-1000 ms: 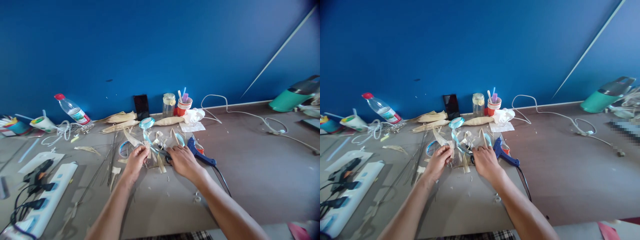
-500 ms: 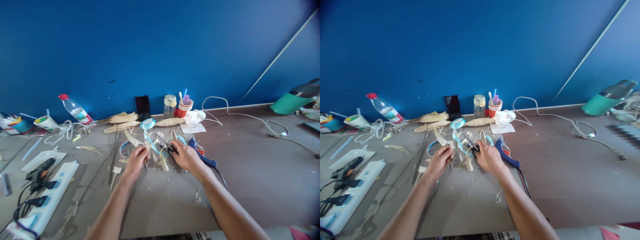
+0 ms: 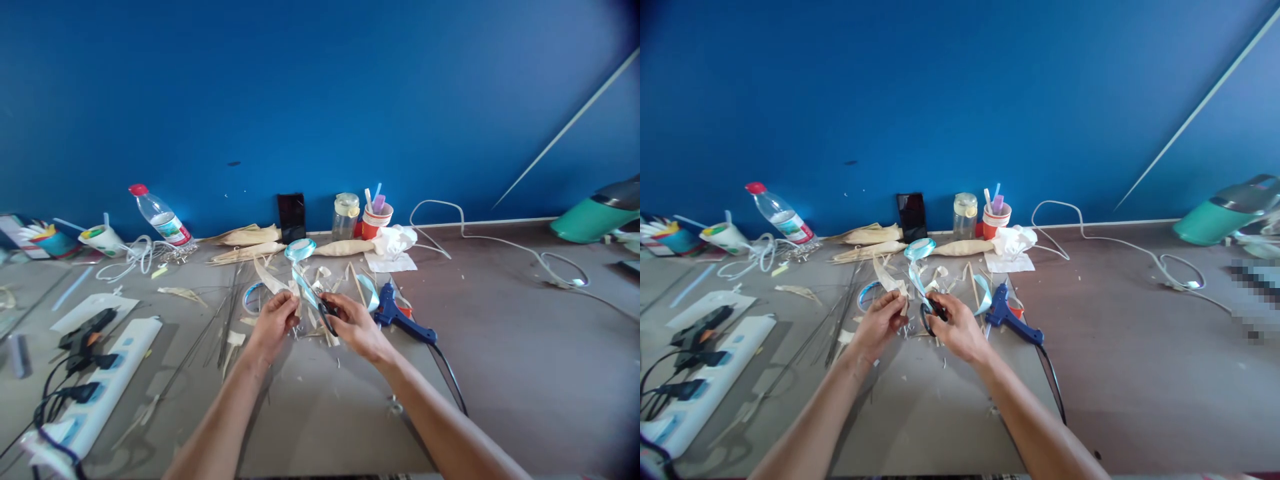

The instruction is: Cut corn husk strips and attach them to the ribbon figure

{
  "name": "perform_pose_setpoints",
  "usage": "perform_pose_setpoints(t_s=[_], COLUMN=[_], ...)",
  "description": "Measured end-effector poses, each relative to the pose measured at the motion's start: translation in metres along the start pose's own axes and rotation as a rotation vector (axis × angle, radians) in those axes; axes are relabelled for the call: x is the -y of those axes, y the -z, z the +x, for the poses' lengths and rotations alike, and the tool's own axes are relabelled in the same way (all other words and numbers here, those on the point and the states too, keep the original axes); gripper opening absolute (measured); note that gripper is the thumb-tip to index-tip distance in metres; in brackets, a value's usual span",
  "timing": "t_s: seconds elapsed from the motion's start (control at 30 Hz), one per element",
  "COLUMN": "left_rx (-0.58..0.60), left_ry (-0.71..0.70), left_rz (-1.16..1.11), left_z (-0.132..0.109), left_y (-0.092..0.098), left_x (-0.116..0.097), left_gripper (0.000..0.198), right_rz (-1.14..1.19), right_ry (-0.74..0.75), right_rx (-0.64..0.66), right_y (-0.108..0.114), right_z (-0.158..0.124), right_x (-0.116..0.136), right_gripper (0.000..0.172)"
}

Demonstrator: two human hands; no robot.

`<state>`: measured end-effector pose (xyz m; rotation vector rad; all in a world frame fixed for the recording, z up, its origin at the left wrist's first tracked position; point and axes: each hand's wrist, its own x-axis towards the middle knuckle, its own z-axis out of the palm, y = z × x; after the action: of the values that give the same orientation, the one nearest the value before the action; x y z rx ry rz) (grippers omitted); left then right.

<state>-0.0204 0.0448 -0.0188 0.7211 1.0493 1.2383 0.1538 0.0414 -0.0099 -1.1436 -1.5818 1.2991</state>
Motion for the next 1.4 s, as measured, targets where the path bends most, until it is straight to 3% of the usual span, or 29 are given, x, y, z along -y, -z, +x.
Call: perform_pose_setpoints(t_s=[0.33,1.4], left_rx=[0.038,0.037], left_ry=[0.015,0.029], left_rz=[-0.059,-0.078], left_z=[-0.004,-0.004], left_y=[0.0,0.002], left_x=[-0.003,-0.002], left_gripper=[0.027,0.027], right_rz=[-0.215,-0.132], right_ry=[0.107,0.107], right_rx=[0.008,0.002], right_y=[-0.011,-0.017], right_z=[-0.004,0.0], right_x=[-0.002,-0.012], right_gripper=[0.038,0.038])
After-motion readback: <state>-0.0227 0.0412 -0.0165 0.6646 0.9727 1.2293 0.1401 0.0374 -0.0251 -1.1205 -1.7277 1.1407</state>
